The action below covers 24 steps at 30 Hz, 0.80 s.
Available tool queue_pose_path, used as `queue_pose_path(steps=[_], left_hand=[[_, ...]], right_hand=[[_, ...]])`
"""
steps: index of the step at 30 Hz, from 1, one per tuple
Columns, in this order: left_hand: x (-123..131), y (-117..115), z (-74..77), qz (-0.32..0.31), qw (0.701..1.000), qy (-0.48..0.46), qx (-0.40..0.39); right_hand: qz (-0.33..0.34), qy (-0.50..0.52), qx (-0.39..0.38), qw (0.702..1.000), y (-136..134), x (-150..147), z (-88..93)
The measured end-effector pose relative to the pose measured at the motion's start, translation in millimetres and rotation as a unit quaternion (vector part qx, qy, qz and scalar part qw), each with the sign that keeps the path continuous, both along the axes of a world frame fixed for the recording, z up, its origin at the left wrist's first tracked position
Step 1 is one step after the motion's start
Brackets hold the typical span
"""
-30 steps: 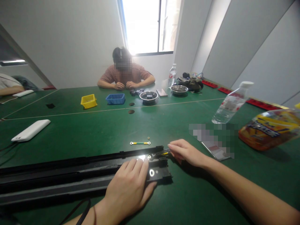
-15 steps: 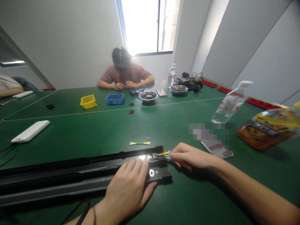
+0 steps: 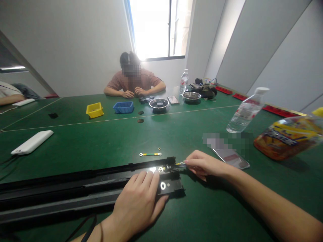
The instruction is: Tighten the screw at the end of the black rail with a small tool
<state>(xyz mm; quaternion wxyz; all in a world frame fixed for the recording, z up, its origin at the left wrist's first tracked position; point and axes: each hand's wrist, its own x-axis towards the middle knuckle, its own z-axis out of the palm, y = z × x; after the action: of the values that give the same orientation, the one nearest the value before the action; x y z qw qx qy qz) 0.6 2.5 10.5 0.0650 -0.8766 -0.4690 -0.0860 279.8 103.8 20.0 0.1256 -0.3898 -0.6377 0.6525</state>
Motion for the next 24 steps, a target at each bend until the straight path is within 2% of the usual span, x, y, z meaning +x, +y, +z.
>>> queue_pose_path(steps=[2, 6, 11, 24], left_hand=[[0.0, -0.1, -0.2, 0.001, 1.0, -0.001, 0.002], [-0.5, -0.8, 0.3, 0.004, 1.0, 0.0, -0.001], [-0.7, -0.8, -0.5, 0.004, 1.0, -0.004, 0.002], [-0.7, -0.5, -0.3, 0.0, 1.0, 0.0, 0.007]], right_hand=[[-0.037, 0.011, 0.01, 0.999, 1.5, 0.0, -3.6], [-0.14, 0.046, 0.089, 0.985, 1.4, -7.1, -13.1], [-0.153, 0.1, 0.101, 0.978, -2.7, -18.0, -16.6], [-0.135, 0.074, 0.096, 0.983, -6.5, -23.4, -9.9]])
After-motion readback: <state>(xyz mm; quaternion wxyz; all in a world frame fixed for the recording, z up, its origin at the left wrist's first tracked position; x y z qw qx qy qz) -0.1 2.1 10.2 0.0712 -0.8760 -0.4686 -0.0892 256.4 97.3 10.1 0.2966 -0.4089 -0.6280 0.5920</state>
